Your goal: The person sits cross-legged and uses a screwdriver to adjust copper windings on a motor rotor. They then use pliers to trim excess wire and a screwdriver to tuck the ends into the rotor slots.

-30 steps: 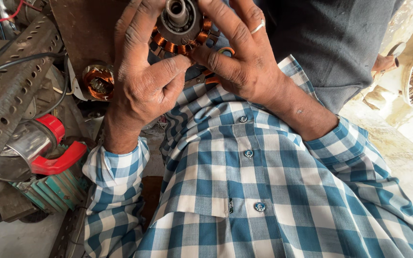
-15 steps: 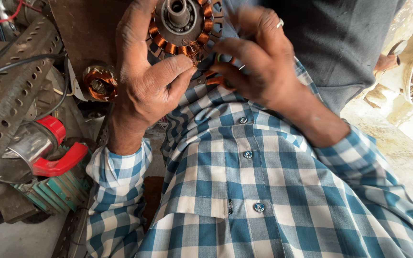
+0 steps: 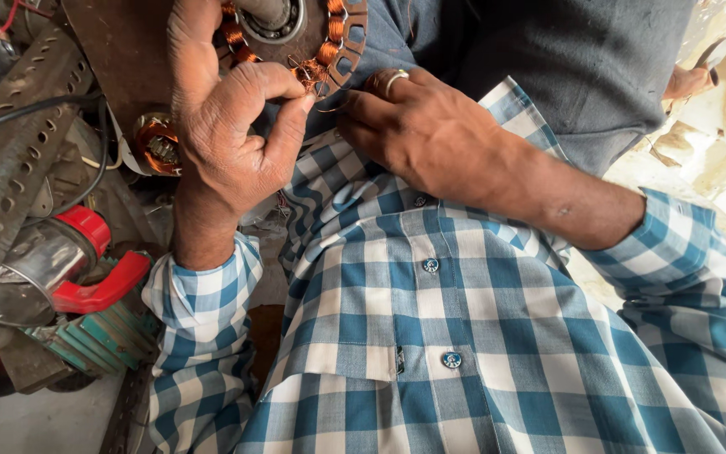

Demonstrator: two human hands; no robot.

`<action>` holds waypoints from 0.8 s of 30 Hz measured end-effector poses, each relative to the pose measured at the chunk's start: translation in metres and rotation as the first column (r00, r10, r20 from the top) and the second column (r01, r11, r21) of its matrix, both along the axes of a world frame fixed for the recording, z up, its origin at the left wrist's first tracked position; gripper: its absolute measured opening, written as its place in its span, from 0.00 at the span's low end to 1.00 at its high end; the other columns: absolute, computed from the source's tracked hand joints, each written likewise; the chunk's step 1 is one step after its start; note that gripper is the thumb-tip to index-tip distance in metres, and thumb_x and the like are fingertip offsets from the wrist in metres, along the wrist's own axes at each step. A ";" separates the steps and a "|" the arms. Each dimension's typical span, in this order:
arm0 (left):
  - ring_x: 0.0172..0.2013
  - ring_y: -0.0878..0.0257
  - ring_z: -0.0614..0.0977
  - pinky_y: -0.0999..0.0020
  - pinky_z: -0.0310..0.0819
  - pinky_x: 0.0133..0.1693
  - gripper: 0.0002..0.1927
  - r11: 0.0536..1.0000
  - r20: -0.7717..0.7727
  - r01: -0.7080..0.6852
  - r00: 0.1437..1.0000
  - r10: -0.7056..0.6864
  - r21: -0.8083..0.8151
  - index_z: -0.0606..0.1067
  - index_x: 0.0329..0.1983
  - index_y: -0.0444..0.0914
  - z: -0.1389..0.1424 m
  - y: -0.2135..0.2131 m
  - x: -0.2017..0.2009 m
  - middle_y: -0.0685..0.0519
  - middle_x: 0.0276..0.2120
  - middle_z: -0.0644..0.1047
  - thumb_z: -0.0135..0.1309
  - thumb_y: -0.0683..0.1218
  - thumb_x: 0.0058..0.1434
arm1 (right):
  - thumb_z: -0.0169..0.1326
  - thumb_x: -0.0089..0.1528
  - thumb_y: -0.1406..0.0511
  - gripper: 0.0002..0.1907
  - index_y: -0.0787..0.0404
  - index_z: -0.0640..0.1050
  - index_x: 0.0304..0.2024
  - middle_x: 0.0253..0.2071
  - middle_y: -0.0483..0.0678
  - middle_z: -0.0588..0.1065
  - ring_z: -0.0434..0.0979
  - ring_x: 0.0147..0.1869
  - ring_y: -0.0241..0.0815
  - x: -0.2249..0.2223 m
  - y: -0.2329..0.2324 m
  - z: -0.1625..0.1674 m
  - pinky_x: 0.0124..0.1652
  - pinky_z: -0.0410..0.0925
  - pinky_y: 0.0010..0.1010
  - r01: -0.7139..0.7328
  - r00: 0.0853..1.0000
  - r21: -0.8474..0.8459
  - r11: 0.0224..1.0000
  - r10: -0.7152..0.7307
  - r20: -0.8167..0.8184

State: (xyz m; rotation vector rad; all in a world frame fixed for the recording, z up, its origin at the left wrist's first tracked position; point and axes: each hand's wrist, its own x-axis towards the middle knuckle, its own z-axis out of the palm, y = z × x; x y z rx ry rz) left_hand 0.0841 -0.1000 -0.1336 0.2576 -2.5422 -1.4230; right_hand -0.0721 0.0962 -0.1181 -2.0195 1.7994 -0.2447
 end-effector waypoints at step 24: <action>0.58 0.55 0.77 0.68 0.82 0.48 0.04 0.965 0.020 -0.010 1.000 0.016 -0.263 0.73 0.50 0.32 -0.004 0.010 0.003 0.39 0.65 0.56 0.55 0.37 0.77 | 0.63 0.63 0.73 0.32 0.73 0.70 0.68 0.54 0.59 0.79 0.85 0.51 0.45 -0.015 0.032 -0.015 0.53 0.80 0.32 -0.236 -0.565 0.420 0.876 -0.475 0.674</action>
